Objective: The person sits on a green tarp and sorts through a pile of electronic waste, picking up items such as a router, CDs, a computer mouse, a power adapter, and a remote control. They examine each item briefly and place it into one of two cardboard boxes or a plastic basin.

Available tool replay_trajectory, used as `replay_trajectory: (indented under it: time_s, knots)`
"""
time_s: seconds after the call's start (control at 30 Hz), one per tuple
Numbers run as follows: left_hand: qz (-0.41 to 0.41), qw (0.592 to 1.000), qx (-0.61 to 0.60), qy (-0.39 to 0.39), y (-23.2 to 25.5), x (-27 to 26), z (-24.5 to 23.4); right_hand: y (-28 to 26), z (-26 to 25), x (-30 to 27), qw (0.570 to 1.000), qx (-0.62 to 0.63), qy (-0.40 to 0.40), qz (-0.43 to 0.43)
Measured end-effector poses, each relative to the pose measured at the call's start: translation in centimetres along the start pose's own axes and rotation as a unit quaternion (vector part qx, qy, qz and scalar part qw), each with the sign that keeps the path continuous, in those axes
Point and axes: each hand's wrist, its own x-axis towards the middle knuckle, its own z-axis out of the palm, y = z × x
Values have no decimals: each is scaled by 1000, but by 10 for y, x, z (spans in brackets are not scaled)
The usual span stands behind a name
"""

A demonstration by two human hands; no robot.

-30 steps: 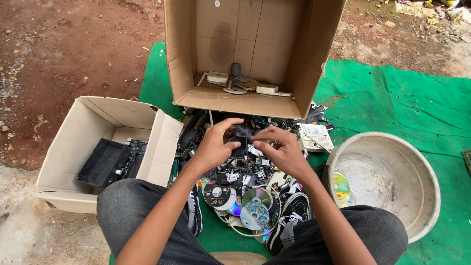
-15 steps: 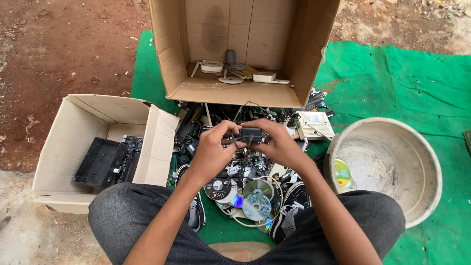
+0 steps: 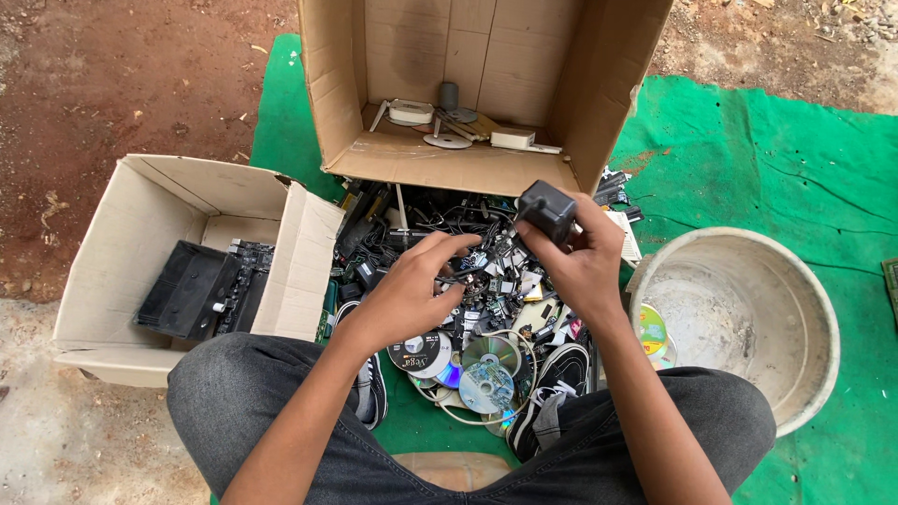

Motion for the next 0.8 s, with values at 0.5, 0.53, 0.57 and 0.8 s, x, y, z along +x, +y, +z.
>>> replay_trajectory:
  time_s: [0.5, 0.53, 0.57, 0.8]
  knots:
    - [91, 991, -101, 17, 35, -10, -12, -4, 5, -14, 956, 192, -211, 74]
    - [96, 989, -103, 40, 34, -10, -11, -3, 5, -16, 950, 207, -210, 99]
    - [100, 987, -106, 62, 34, -9, -9, -1, 3, -17, 945, 220, -209, 126]
    - [101, 977, -161, 94, 15, 5, -1, 13, 9, -25, 884, 378, -190, 200]
